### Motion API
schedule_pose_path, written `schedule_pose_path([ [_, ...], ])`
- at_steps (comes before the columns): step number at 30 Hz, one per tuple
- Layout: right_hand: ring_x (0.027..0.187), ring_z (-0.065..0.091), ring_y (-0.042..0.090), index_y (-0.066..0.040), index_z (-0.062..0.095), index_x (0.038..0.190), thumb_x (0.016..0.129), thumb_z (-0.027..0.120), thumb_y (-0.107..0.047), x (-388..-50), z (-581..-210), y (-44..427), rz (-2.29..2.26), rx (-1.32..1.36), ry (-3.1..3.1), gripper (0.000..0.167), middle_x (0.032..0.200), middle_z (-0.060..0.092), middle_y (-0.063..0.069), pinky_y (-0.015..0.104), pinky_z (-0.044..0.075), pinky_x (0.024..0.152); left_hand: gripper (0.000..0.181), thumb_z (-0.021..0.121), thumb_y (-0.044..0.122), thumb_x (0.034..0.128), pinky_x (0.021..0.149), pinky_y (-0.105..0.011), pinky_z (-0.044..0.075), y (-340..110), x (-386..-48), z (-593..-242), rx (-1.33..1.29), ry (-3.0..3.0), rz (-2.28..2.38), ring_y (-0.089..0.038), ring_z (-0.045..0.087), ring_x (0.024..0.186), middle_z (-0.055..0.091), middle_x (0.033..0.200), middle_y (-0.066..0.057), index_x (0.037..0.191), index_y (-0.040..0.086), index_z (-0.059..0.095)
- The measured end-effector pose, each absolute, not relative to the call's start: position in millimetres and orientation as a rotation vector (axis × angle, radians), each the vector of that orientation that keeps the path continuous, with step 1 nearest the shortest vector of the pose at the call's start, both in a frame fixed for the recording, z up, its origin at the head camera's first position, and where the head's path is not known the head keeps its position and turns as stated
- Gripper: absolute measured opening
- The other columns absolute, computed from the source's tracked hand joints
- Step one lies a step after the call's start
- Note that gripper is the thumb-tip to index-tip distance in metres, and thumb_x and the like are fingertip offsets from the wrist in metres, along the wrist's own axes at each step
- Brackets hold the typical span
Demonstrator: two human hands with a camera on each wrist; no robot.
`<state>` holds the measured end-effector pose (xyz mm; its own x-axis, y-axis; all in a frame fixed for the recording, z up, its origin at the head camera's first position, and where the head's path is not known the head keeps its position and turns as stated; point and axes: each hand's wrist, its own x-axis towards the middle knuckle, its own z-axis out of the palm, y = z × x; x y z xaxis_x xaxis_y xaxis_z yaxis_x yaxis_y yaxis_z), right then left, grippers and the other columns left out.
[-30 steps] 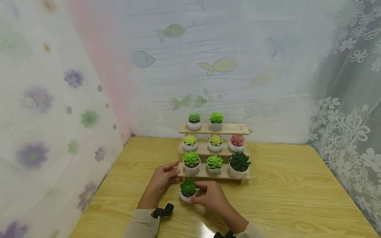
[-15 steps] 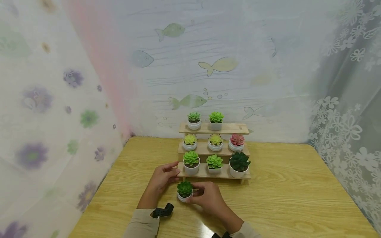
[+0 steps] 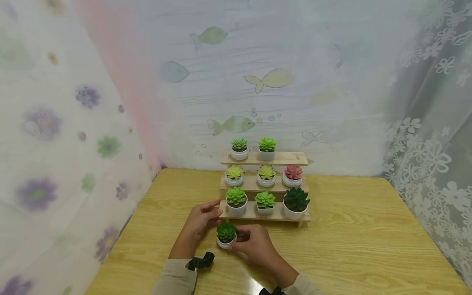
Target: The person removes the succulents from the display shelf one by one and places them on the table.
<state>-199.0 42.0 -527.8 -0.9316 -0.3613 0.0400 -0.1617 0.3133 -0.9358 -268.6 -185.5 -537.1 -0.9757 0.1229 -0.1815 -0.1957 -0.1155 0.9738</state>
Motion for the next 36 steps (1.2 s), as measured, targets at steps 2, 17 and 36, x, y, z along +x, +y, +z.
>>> schedule_pose_path([
  [2, 0.088, 0.076, 0.012, -0.01, 0.079, 0.117, 0.078, 0.093, -0.025, -199.0, -528.0, 41.5, -1.668, -0.49, 2.408, 0.044, 0.107, 0.079, 0.003, 0.02, 0.06, 0.073, 0.05, 0.07, 0.0, 0.0959, 0.069, -0.027, 0.063, -185.5, -268.6, -537.3, -0.086, 1.932, 2.203, -0.016, 0.075, 0.077, 0.074, 0.099, -0.004, 0.145, -0.001, 0.059],
  [17, 0.087, 0.075, 0.008, -0.018, 0.081, 0.116, 0.077, 0.093, -0.03, -194.7, -530.6, 36.1, -1.612, -0.53, 2.553, 0.042, 0.104, 0.08, -0.002, 0.02, 0.059, 0.073, 0.05, 0.069, 0.001, 0.0972, 0.07, -0.026, 0.062, -186.2, -267.4, -536.3, -0.057, 1.937, 2.193, -0.021, 0.077, 0.08, 0.073, 0.099, -0.003, 0.146, -0.001, 0.057],
  [36, 0.094, 0.074, 0.008, -0.019, 0.078, 0.123, 0.078, 0.092, -0.035, -194.9, -527.8, 37.8, -1.586, -0.544, 2.535, 0.051, 0.115, 0.078, -0.003, 0.026, 0.061, 0.079, 0.05, 0.069, 0.001, 0.0971, 0.07, -0.026, 0.062, -184.5, -266.3, -533.9, -0.082, 1.923, 2.21, -0.022, 0.077, 0.08, 0.074, 0.106, -0.006, 0.146, 0.0, 0.058],
])
